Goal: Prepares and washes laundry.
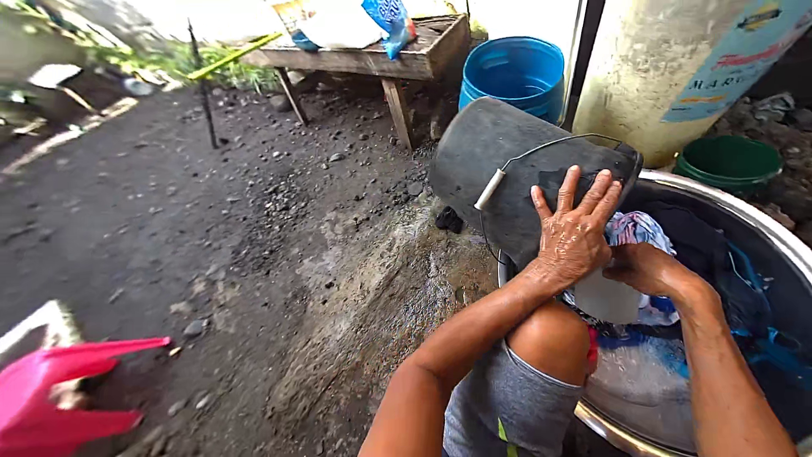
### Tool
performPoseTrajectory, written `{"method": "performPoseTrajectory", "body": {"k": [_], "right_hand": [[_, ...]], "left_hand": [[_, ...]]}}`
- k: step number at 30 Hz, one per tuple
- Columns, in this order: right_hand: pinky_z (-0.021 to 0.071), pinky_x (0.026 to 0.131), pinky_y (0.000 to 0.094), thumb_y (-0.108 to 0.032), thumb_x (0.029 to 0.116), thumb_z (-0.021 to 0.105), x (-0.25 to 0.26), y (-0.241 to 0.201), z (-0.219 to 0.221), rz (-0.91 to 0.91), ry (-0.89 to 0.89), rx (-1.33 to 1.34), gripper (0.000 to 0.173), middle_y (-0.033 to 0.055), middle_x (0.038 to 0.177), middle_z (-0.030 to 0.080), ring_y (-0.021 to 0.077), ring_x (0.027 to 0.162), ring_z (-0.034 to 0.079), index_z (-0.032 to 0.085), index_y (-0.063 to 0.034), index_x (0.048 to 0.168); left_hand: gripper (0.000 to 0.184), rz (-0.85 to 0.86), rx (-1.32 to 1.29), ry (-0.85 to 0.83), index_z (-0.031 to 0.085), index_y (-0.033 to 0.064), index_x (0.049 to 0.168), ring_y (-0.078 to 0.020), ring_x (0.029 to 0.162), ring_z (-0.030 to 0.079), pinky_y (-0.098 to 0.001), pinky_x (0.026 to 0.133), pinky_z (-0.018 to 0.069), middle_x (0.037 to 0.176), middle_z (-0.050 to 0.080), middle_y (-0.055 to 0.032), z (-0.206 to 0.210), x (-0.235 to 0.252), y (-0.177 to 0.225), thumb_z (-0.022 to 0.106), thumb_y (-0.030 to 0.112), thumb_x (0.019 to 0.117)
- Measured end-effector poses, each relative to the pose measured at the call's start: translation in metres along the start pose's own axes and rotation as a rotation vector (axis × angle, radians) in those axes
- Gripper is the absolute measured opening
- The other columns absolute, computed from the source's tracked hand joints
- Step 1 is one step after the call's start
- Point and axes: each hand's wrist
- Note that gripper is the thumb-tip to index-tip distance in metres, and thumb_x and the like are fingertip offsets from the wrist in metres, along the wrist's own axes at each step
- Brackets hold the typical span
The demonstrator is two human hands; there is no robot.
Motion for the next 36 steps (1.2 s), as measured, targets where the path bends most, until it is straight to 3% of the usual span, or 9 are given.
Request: {"method": "performPoseTrajectory", "body": {"k": [3,8,12,17,24,27,30,33,36], "right_hand": [[0.0461,0.095,0.0695,-0.016,0.0971,0.069,-0.001,0.007,0.000,0.018,-0.029,-0.030,0.023,0.0271,0.106,0.071,0.0475,0.105,0.066,0.073,-0.0014,0.115],[0.0454,0.096,0.0691,-0.016,0.0976,0.068,-0.006,0.016,-0.006,0.032,-0.022,-0.062,0.022,0.0287,0.107,0.070,0.0488,0.107,0.065,0.072,-0.0001,0.113],[0.0446,0.097,0.0689,-0.015,0.0984,0.067,0.002,0.018,-0.008,0.044,-0.013,-0.040,0.023,0.0289,0.109,0.070,0.0486,0.108,0.065,0.072,0.0000,0.116],[0.0457,0.095,0.0689,-0.015,0.0982,0.068,0.009,0.020,-0.003,0.038,-0.005,-0.020,0.021,0.0280,0.106,0.070,0.0489,0.106,0.065,0.072,-0.0007,0.113],[0.0469,0.092,0.0658,-0.015,0.0993,0.067,0.000,0.022,-0.011,0.062,0.012,-0.007,0.019,0.0266,0.102,0.070,0.0462,0.103,0.066,0.072,-0.0009,0.111],[0.0471,0.092,0.0666,-0.014,0.0987,0.068,-0.003,0.022,-0.013,0.065,0.037,-0.017,0.019,0.0272,0.101,0.071,0.0471,0.102,0.066,0.072,-0.0005,0.112],[0.0482,0.088,0.0670,-0.013,0.0981,0.068,-0.002,0.022,-0.014,0.062,0.067,-0.043,0.018,0.0265,0.097,0.071,0.0468,0.097,0.067,0.073,-0.0011,0.111],[0.0491,0.083,0.0678,-0.013,0.0972,0.069,-0.004,0.016,-0.014,0.045,0.122,-0.062,0.017,0.0252,0.092,0.071,0.0461,0.092,0.068,0.073,-0.0022,0.109],[0.0495,0.080,0.0703,-0.012,0.0949,0.070,-0.014,0.015,-0.022,-0.009,0.192,-0.079,0.018,0.0268,0.090,0.070,0.0474,0.089,0.068,0.072,0.0007,0.107]], "left_hand": [[0.062,-0.081,0.013,0.097,0.065,0.0202,0.140,-0.0330,0.151,0.036,-0.0786,0.111,0.0181,0.150,0.057,0.0057,-0.010,0.000,-0.014,0.065,0.002,0.0800],[0.062,-0.390,-0.183,0.277,0.052,0.0010,0.146,-0.0306,0.132,0.058,-0.0537,0.107,0.0486,0.145,0.059,-0.0169,-0.093,-0.033,-0.117,0.060,-0.008,0.0851],[0.066,-0.835,-0.549,0.386,0.052,0.0086,0.143,-0.0186,0.106,0.067,-0.0445,0.085,0.0590,0.128,0.065,-0.0109,-0.188,-0.081,-0.175,0.060,-0.010,0.0809],[0.069,-1.035,-0.494,0.540,0.050,0.0064,0.142,-0.0092,0.099,0.068,-0.0320,0.080,0.0602,0.121,0.066,-0.0050,-0.251,-0.161,-0.212,0.060,-0.007,0.0744],[0.058,-1.253,-0.367,0.544,0.045,0.0013,0.142,-0.0065,0.095,0.066,-0.0262,0.080,0.0580,0.122,0.062,-0.0089,-0.235,-0.249,-0.254,0.053,-0.006,0.0854],[0.054,-1.338,0.075,0.240,0.044,-0.0035,0.149,-0.0358,0.130,0.055,-0.0523,0.109,0.0435,0.143,0.052,-0.0302,-0.238,-0.264,-0.261,0.059,0.014,0.1010],[0.064,-1.089,0.452,0.153,0.036,-0.0144,0.150,-0.0603,0.140,0.037,-0.0683,0.117,0.0259,0.149,0.039,-0.0430,-0.234,-0.228,-0.235,0.056,0.024,0.1022],[0.045,-0.888,0.238,0.300,0.053,-0.0101,0.138,-0.0395,0.131,0.056,-0.0508,0.111,0.0437,0.139,0.057,-0.0307,-0.189,-0.146,-0.180,0.050,0.019,0.1041],[0.030,-0.759,-0.414,-0.015,0.064,-0.0019,0.125,-0.0215,0.111,0.068,-0.0423,0.097,0.0560,0.123,0.068,-0.0151,-0.092,-0.084,-0.157,0.054,0.017,0.1043]]}}
Point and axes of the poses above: each hand's wrist, its own x-axis towards the middle knuckle, its own z-axis out of the palm, y = z × x
